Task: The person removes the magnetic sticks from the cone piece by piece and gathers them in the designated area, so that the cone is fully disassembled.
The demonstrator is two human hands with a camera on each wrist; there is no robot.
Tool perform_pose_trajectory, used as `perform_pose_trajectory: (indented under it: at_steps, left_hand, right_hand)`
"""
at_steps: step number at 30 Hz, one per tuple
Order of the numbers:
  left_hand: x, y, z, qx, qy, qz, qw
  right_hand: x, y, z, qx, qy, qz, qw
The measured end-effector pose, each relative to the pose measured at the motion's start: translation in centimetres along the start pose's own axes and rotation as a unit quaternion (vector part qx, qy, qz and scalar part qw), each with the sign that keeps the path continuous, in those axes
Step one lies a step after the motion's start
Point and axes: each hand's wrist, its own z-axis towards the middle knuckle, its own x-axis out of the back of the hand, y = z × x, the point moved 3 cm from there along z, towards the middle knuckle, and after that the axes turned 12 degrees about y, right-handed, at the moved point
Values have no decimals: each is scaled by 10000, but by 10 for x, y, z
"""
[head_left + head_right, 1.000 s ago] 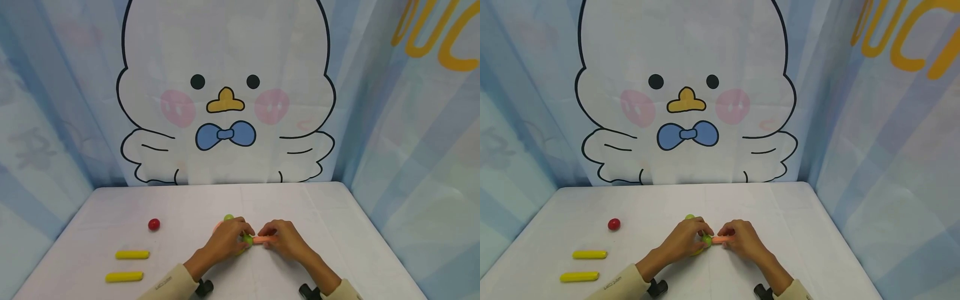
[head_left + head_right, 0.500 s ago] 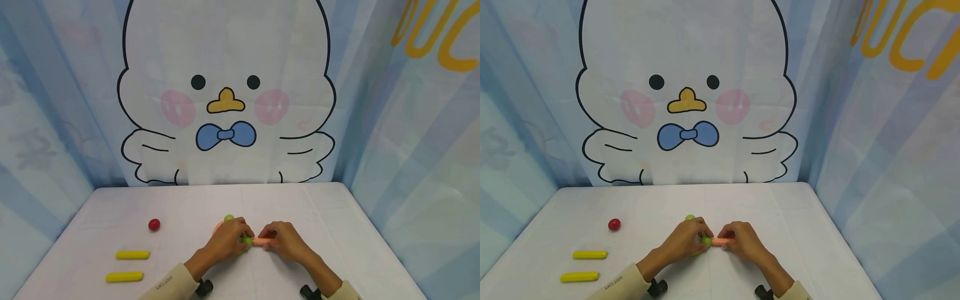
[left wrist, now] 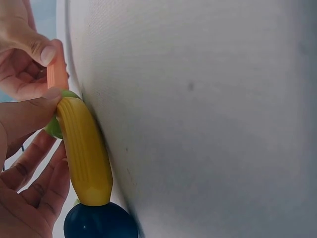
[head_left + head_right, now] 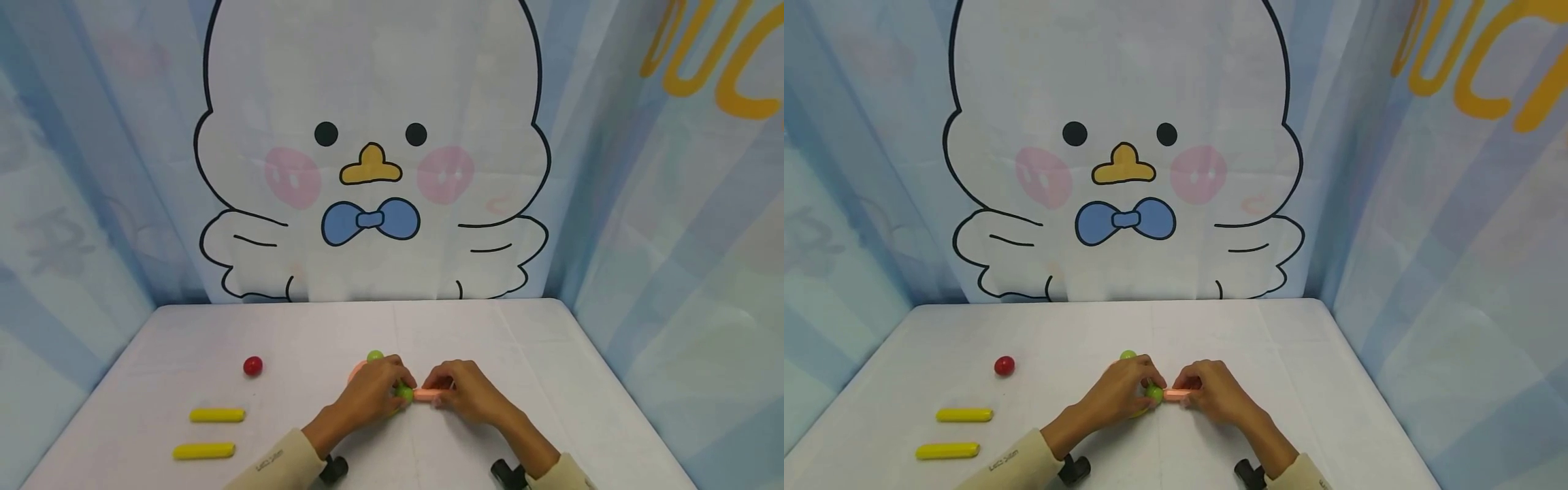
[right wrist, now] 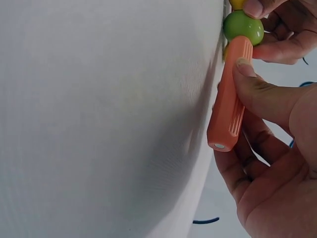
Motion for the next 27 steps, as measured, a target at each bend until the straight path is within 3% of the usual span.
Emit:
perform_pose_trajectory:
  at_steps: [14,27]
  left_hand:
    - [1,-1,-1,-14,-32,75,10000]
    - [-1,0,-3,144,-36,55,9999]
  right_hand:
    - [10,4,2,495,-272,-90,9984]
    - [42,15,-11,45,131,-323,9994]
